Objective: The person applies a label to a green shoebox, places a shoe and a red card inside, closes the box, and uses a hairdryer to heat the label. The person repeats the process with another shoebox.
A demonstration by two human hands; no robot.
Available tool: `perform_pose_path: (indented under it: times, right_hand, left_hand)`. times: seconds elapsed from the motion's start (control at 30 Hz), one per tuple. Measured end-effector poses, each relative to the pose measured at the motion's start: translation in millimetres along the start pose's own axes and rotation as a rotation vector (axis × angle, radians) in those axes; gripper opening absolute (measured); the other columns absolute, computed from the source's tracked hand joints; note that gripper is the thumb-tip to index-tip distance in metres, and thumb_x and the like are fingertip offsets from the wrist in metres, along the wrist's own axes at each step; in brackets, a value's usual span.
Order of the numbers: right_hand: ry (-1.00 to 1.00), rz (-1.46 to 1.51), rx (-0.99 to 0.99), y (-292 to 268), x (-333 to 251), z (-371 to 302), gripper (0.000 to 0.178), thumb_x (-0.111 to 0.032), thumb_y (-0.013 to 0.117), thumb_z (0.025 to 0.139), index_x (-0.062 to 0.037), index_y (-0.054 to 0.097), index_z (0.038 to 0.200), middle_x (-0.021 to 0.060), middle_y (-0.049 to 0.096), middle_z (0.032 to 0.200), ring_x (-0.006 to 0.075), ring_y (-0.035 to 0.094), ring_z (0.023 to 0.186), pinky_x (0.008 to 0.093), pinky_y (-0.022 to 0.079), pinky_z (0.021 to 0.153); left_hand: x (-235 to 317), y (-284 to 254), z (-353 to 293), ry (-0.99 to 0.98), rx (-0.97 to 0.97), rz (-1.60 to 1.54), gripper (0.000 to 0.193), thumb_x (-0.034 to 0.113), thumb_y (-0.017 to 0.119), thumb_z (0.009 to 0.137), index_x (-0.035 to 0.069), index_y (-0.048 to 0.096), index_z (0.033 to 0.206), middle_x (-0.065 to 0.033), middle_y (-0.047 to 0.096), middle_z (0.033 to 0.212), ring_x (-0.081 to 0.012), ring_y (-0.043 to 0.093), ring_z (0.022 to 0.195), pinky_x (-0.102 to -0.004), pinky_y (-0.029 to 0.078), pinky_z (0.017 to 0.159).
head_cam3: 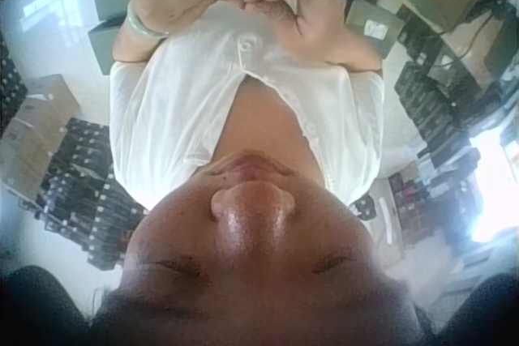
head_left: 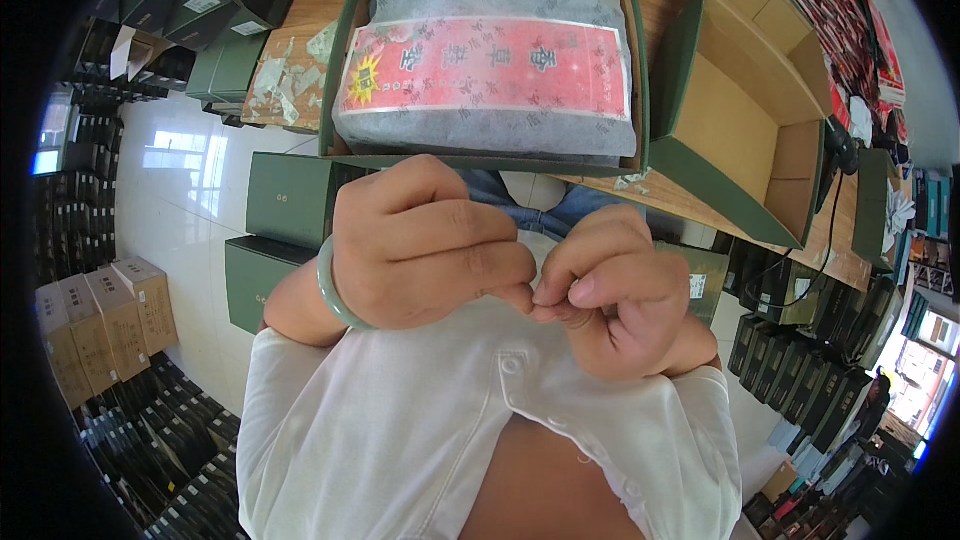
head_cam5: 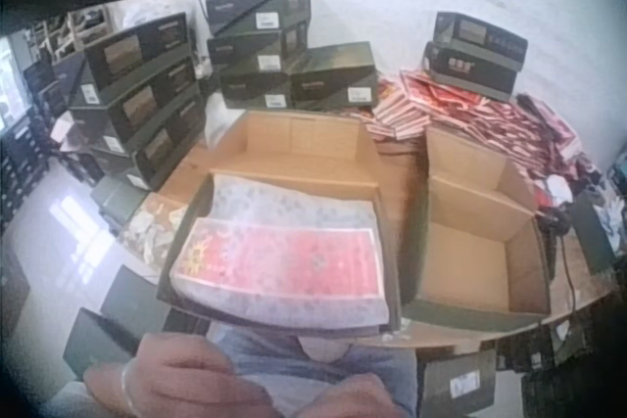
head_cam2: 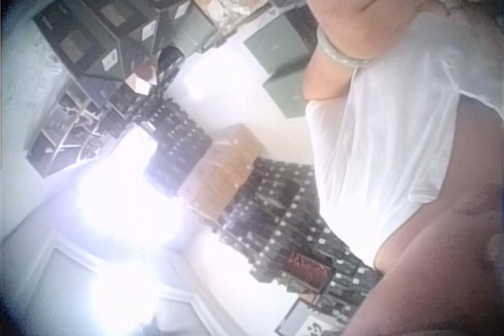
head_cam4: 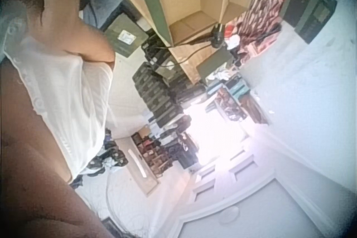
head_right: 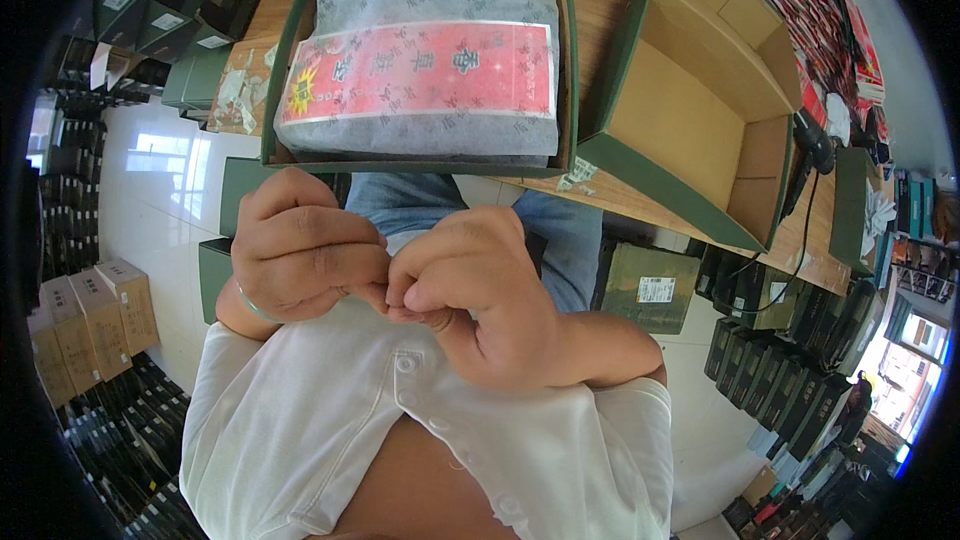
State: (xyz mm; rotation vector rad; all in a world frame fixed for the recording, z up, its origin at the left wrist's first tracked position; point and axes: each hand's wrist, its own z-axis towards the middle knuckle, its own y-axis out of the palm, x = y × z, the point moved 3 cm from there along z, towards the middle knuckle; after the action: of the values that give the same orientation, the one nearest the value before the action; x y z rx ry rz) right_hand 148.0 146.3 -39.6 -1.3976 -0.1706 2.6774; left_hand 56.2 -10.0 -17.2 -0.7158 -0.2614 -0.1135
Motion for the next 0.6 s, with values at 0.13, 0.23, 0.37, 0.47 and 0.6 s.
perform_pose_path:
  times: [0.13,0.23,0.37,0.47,0.6]
  right_hand:
    - [0.009,-0.011,0.03,1.9,-1.9,-0.8,0.04,0.015,0.061,0.067,-0.0145,0.051,0.09,0.0013,0.066,0.096,0.0211,0.054,0.08,0.0358,0.033,0.079]
    - [-0.007,-0.118,0.011,2.2,-3.5,-0.7,0.034,0.013,0.061,0.062,-0.0136,0.049,0.08,0.0008,0.065,0.097,0.0217,0.052,0.081,0.0361,0.033,0.078]
    - [0.013,-0.232,-0.044,-0.1,-7.3,3.6,0.031,0.01,0.062,0.062,-0.0129,0.047,0.076,0.0001,0.064,0.098,0.0219,0.05,0.083,0.0362,0.032,0.079]
    - [0.015,-0.292,-0.056,1.2,-9.3,6.7,0.031,0.009,0.062,0.063,-0.0128,0.044,0.075,0.0002,0.063,0.097,0.0224,0.05,0.083,0.0366,0.032,0.08]
    - [-0.038,-0.305,0.016,5.3,-6.0,5.3,0.034,0.008,0.063,0.063,-0.0129,0.04,0.076,0.0008,0.062,0.096,0.0233,0.049,0.082,0.038,0.031,0.08]
  left_hand:
    - [1.3,-2.1,1.2,-0.002,-0.009,0.008,0.026,0.025,0.076,0.057,0.014,0.07,0.079,0.0042,0.062,0.079,-0.0142,0.048,0.063,-0.0221,0.043,0.053]
    - [0.5,-1.9,1.4,-0.016,-0.015,0.003,0.027,0.024,0.077,0.054,0.013,0.07,0.079,0.0038,0.062,0.079,-0.0148,0.048,0.063,-0.0228,0.043,0.052]
    - [-0.8,-0.5,1.4,-0.063,-0.028,-0.024,0.029,0.022,0.078,0.053,0.013,0.071,0.079,0.0028,0.063,0.079,-0.0161,0.05,0.063,-0.0241,0.043,0.051]
    - [-1.5,0.4,1.0,-0.105,-0.034,-0.038,0.028,0.02,0.079,0.053,0.012,0.071,0.079,0.0016,0.065,0.079,-0.0171,0.053,0.064,-0.0251,0.045,0.051]
    - [-2.0,2.5,1.3,-0.146,-0.035,-0.081,0.027,0.019,0.08,0.055,0.012,0.071,0.08,0.0007,0.066,0.079,-0.0177,0.055,0.065,-0.0258,0.046,0.051]
